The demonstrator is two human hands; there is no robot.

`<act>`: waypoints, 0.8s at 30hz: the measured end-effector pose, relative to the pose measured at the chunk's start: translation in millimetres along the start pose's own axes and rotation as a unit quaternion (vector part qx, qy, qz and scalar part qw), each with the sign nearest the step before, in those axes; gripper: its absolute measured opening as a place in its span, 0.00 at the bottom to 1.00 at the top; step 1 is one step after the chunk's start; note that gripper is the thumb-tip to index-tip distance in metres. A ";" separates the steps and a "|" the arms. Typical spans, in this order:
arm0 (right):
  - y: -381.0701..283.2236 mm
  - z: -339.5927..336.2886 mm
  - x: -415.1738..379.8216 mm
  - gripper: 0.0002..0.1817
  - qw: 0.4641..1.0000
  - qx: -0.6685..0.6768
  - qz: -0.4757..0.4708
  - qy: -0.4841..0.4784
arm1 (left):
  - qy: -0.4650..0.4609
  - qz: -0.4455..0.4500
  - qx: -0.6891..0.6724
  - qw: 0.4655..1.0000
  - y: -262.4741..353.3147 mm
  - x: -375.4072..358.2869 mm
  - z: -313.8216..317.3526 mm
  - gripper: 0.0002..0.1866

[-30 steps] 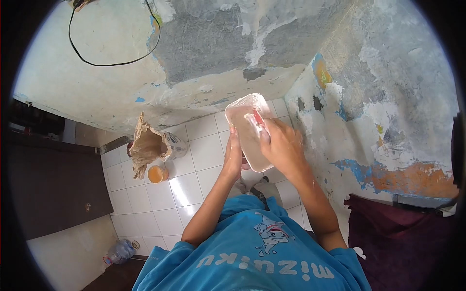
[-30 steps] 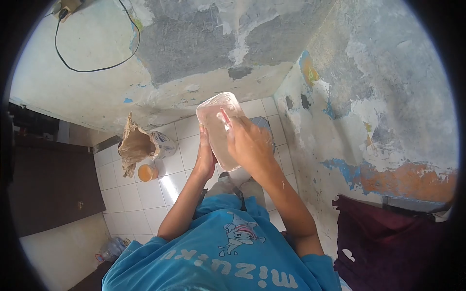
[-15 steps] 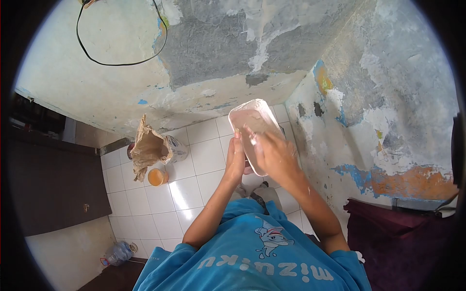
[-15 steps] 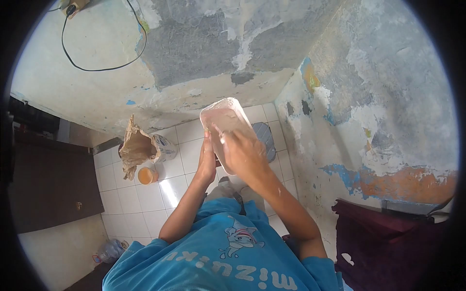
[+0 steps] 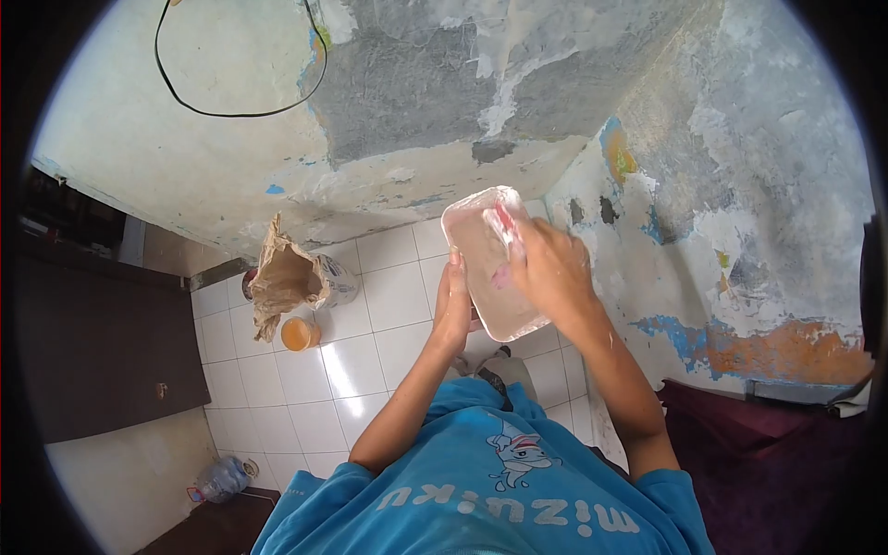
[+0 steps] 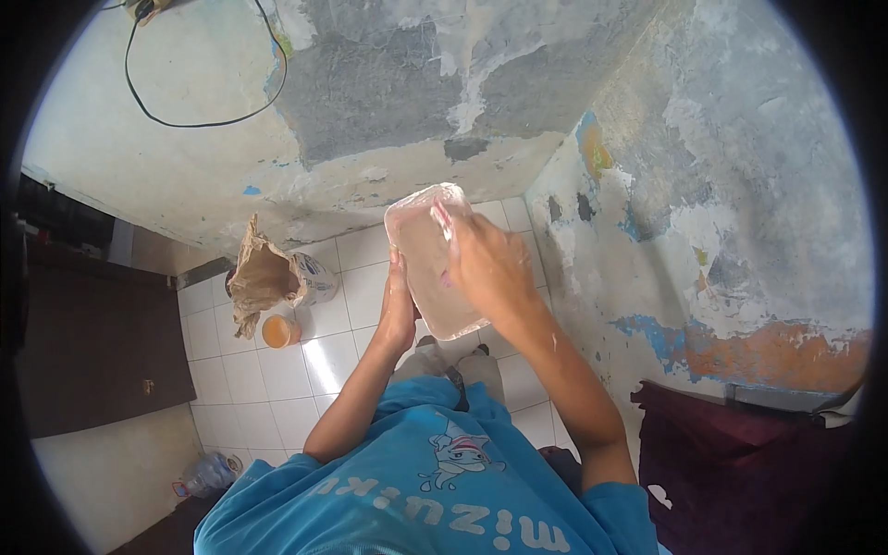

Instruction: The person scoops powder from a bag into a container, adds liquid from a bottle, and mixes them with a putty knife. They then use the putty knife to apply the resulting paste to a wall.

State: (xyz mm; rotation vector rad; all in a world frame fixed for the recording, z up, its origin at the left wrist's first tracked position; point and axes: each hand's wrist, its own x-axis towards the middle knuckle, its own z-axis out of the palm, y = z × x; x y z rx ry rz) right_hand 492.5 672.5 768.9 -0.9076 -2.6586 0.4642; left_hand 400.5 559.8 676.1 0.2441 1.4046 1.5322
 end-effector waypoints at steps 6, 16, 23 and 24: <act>-13.9 25.7 -18.2 0.16 0.997 0.045 -0.049 -0.042 | 0.020 0.022 -0.010 1.000 -9.4 4.6 -0.7 0.46; -4.8 25.7 -20.8 0.15 0.998 0.049 0.005 -0.033 | 0.036 0.012 0.006 0.999 -10.9 17.5 -9.2 0.45; 20.0 30.7 10.5 0.16 0.998 0.056 0.032 -0.008 | 0.008 -0.011 0.015 1.000 -4.3 15.9 -7.2 0.49; 23.6 25.6 11.6 0.17 0.999 0.036 0.025 -0.012 | -0.006 0.007 0.000 1.000 1.3 14.7 -7.7 0.49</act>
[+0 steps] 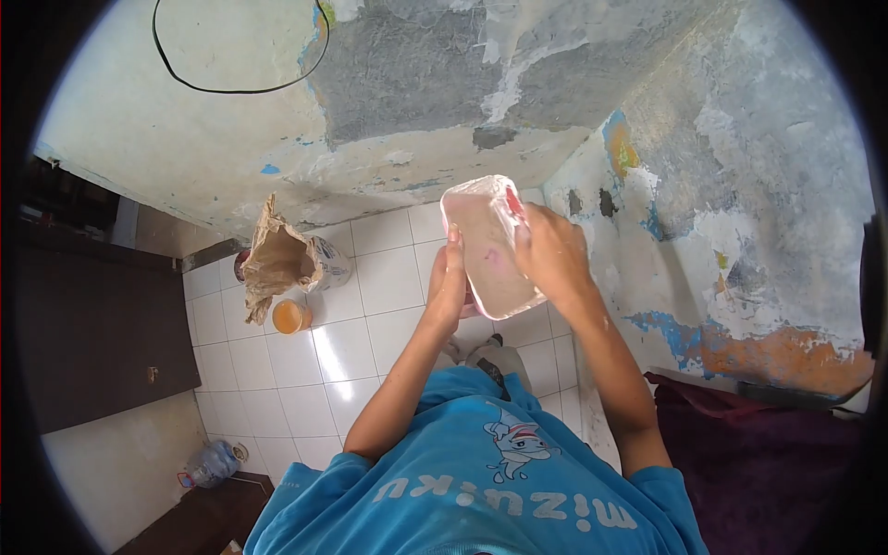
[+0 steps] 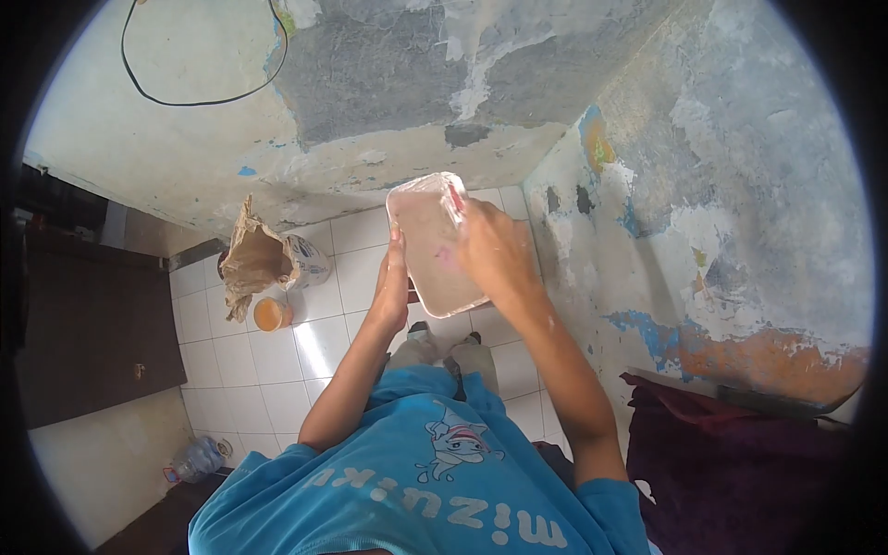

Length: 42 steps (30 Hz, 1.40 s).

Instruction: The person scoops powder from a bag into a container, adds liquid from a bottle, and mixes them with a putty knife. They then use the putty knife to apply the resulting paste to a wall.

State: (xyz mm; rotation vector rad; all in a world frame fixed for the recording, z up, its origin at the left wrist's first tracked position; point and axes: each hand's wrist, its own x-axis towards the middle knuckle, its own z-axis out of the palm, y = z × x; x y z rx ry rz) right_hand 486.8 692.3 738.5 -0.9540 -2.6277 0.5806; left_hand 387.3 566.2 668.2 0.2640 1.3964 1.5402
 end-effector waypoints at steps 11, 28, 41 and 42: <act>-22.9 12.6 10.6 0.20 0.999 0.026 -0.033 0.022 | 0.028 -0.039 0.023 0.999 -12.5 12.1 -5.4 0.47; -30.3 15.1 5.0 0.14 1.000 -0.014 -0.019 0.017 | 0.033 -0.056 -0.011 0.998 1.6 15.1 -14.5 0.51; -18.6 18.3 -5.6 0.16 0.999 0.007 0.003 -0.032 | 0.033 -0.021 -0.028 0.999 9.3 8.1 -23.4 0.48; -27.4 21.4 -11.2 0.16 0.999 0.009 -0.006 -0.044 | 0.029 -0.013 -0.014 0.999 8.6 10.5 -22.5 0.48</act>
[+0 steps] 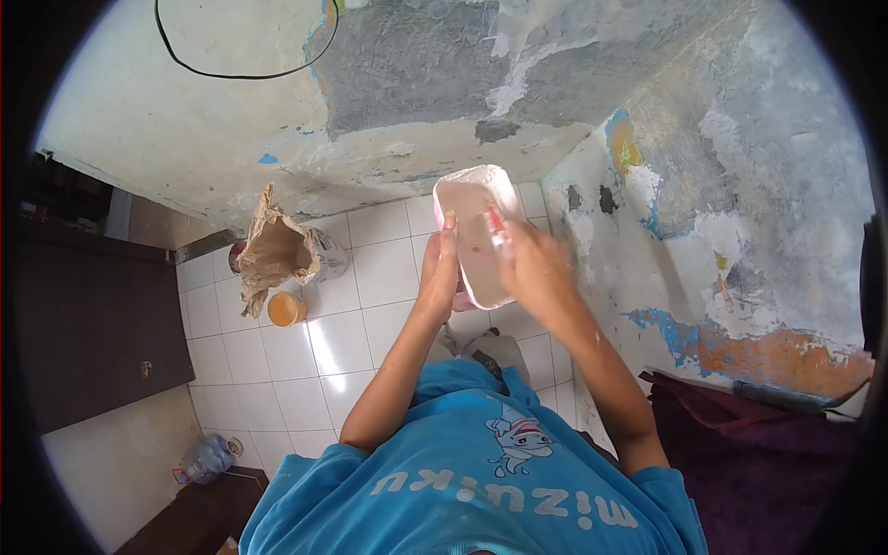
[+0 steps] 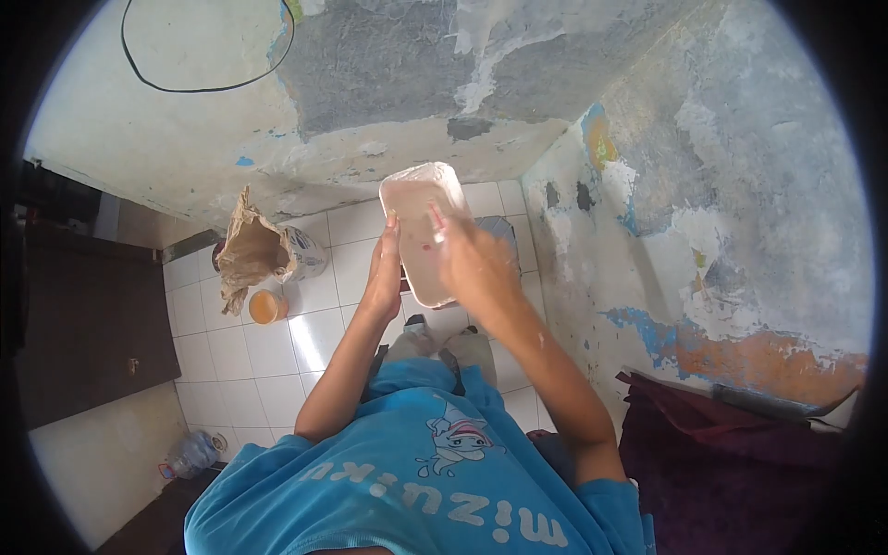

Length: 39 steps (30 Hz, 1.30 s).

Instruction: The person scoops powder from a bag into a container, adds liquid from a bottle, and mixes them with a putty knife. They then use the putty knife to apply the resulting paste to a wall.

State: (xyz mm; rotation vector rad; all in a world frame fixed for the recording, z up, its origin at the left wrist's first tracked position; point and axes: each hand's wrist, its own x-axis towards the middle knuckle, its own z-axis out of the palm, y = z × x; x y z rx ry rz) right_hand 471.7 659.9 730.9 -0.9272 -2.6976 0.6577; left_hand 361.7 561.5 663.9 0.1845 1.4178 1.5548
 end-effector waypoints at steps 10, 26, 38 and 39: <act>5.4 -10.1 4.1 0.17 0.998 -0.058 -0.010 0.028 | 0.035 -0.002 -0.030 0.999 -15.9 6.4 5.3 0.45; 7.7 -7.2 2.1 0.12 0.994 -0.067 -0.085 0.029 | 0.083 0.075 -0.063 0.992 -30.5 0.5 26.2 0.38; -5.7 -33.3 4.4 0.12 0.995 0.016 -0.093 0.017 | -0.021 0.028 -0.104 0.994 -12.3 -15.6 22.6 0.44; -6.9 -33.9 1.6 0.12 0.995 0.024 -0.100 -0.010 | -0.021 0.029 -0.104 0.994 -9.6 -16.1 22.6 0.44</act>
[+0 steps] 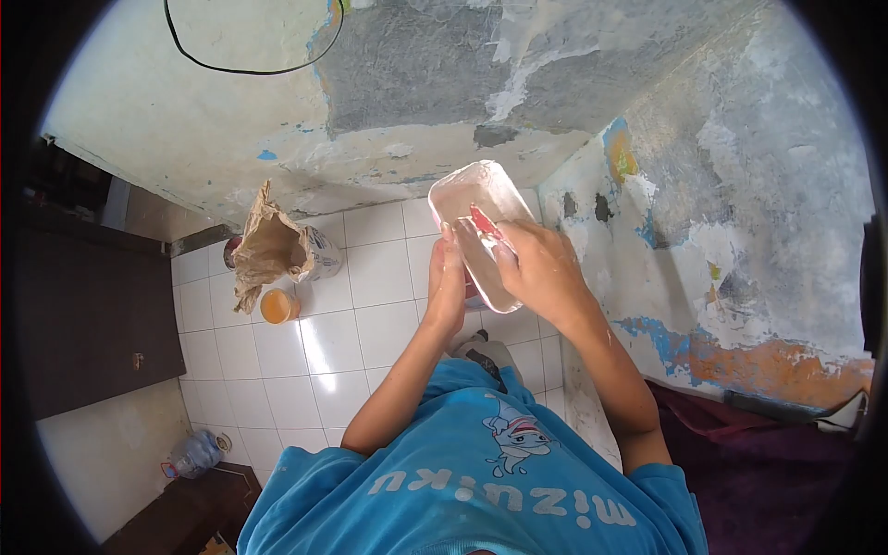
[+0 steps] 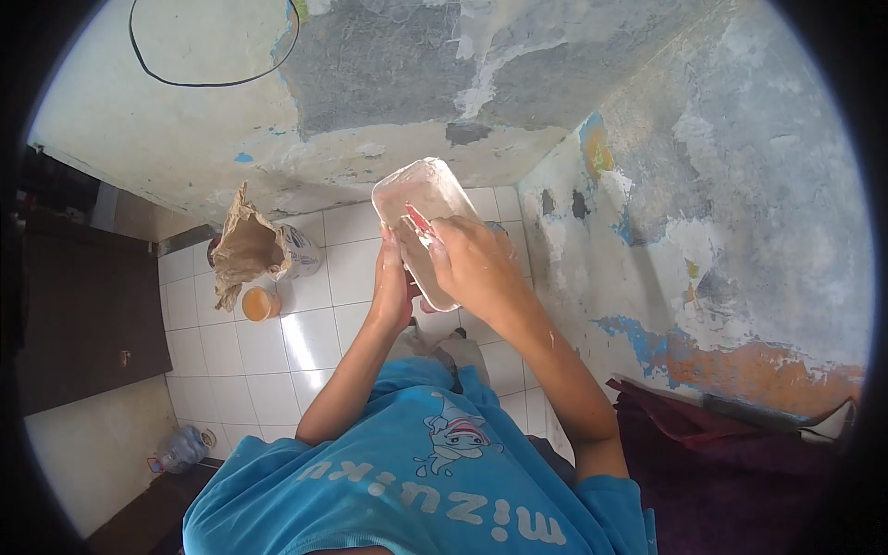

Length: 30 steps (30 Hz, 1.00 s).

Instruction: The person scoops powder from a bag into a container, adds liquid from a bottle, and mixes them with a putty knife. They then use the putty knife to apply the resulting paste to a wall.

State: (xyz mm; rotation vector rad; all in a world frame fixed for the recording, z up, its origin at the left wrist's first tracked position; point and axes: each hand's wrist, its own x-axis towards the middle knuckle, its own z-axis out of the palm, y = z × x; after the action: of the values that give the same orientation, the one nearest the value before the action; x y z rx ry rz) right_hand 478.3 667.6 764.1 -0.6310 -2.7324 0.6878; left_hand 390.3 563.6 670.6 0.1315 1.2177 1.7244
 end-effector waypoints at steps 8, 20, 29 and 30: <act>-2.7 1.4 14.0 0.12 0.999 -0.022 0.009 0.036 | -0.011 -0.010 0.022 1.000 -2.2 -0.5 -5.4 0.45; 2.3 -1.7 9.2 0.15 0.997 -0.037 0.051 0.052 | -0.005 -0.037 0.039 0.999 6.9 -6.9 -7.5 0.47; -2.2 20.6 16.8 0.15 0.996 -0.009 0.062 0.056 | -0.025 -0.038 0.069 0.997 7.6 -6.9 1.2 0.50; -3.4 10.6 16.1 0.16 0.996 -0.032 0.067 0.054 | -0.013 -0.042 0.056 0.997 6.2 -5.2 -1.1 0.49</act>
State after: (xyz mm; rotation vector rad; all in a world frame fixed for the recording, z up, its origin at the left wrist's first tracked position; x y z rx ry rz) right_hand 459.5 668.3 758.9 -0.8479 -2.6390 0.5781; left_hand 388.4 558.9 677.0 0.1683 1.2837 1.5777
